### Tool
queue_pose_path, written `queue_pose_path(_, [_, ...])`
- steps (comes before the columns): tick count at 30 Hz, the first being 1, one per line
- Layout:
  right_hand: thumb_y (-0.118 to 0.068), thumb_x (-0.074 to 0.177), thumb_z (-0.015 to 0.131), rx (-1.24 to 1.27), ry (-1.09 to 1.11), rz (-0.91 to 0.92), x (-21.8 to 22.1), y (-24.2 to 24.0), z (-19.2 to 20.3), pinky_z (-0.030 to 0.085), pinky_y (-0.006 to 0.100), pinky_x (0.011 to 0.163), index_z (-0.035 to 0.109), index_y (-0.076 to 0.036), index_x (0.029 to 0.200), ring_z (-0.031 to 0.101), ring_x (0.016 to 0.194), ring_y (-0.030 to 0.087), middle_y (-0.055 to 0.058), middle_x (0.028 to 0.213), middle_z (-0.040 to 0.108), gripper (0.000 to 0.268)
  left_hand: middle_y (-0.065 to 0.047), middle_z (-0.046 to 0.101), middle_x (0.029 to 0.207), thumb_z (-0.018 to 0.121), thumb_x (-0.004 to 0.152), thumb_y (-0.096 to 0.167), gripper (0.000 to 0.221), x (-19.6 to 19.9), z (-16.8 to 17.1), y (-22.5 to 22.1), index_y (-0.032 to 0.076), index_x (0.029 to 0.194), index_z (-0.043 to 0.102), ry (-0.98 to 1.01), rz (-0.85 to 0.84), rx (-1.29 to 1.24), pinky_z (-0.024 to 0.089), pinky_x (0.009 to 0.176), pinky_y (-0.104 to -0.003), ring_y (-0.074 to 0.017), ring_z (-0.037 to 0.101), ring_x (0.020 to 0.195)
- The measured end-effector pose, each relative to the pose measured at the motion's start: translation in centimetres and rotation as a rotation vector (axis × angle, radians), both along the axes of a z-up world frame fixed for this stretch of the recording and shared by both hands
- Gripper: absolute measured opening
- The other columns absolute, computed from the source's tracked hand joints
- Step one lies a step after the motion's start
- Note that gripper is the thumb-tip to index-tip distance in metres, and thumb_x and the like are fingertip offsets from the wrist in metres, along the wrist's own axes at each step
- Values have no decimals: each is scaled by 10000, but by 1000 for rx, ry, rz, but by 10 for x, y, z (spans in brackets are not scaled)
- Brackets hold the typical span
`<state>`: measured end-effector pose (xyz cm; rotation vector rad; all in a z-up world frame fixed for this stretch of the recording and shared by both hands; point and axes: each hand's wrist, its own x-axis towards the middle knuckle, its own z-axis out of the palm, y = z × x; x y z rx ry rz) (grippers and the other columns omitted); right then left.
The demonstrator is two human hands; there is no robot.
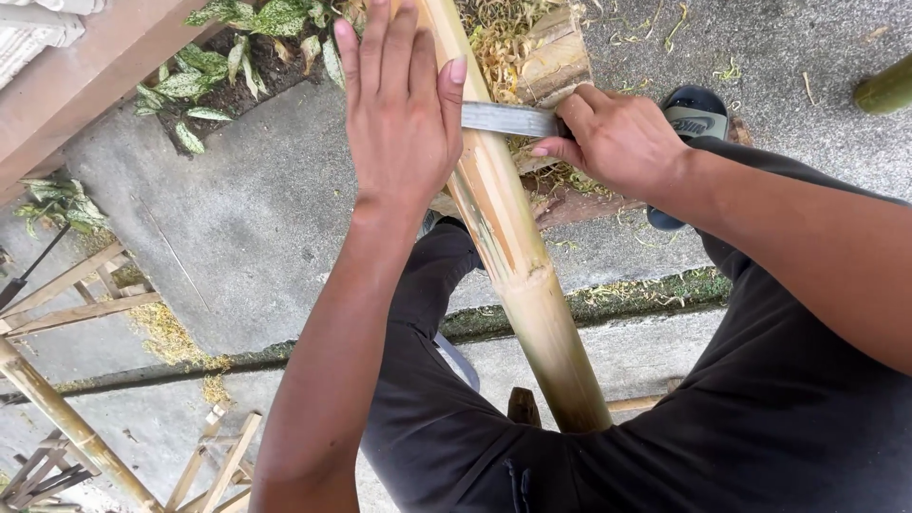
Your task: Shaving the outer layer of a bamboo stalk using a hand knife while seated outdoors.
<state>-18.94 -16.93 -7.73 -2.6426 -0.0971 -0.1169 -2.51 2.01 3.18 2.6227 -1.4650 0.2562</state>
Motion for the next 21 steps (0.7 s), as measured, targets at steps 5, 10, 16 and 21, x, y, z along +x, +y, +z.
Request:
queue_pose_path(5, [-602, 1056, 436, 154, 211, -62, -13, 14, 16, 509, 423, 485, 589, 19, 1037, 627, 563, 296, 140, 784, 592, 640, -247, 532, 1484, 464, 1177, 320, 481, -8, -24, 17, -108, 1319, 633, 14, 6, 89, 131, 1292, -570, -377, 369, 1508])
queue_pose_path(10, [-709, 987, 458, 206, 293, -103, -19, 24, 19, 517, 449, 497, 613, -6, 858, 637, 512, 317, 122, 565, 582, 731, -244, 541, 1492, 464, 1169, 336, 493, -24, -25, 28, -97, 1336, 631, -47, -9, 158, 127, 1281, -574, -361, 385, 1503])
queue_pose_path(16, [-769, 950, 459, 249, 325, -147, -14, 32, 5, 538, 479, 547, 624, -50, 732, 661, 531, 351, 154, 544, 602, 769, -251, 573, 1401, 428, 1164, 388, 550, -29, -21, 1, -93, 1363, 604, -109, 69, 229, 162, 1267, -567, -375, 469, 1402])
queue_pose_path(21, [-817, 907, 460, 186, 381, -121, -4, 31, 15, 536, 482, 524, 636, -44, 716, 664, 531, 354, 149, 548, 619, 815, -254, 542, 1334, 407, 1145, 380, 565, -28, -19, -15, -121, 1334, 588, -103, 136, 336, 228, 1239, -564, -419, 465, 1365])
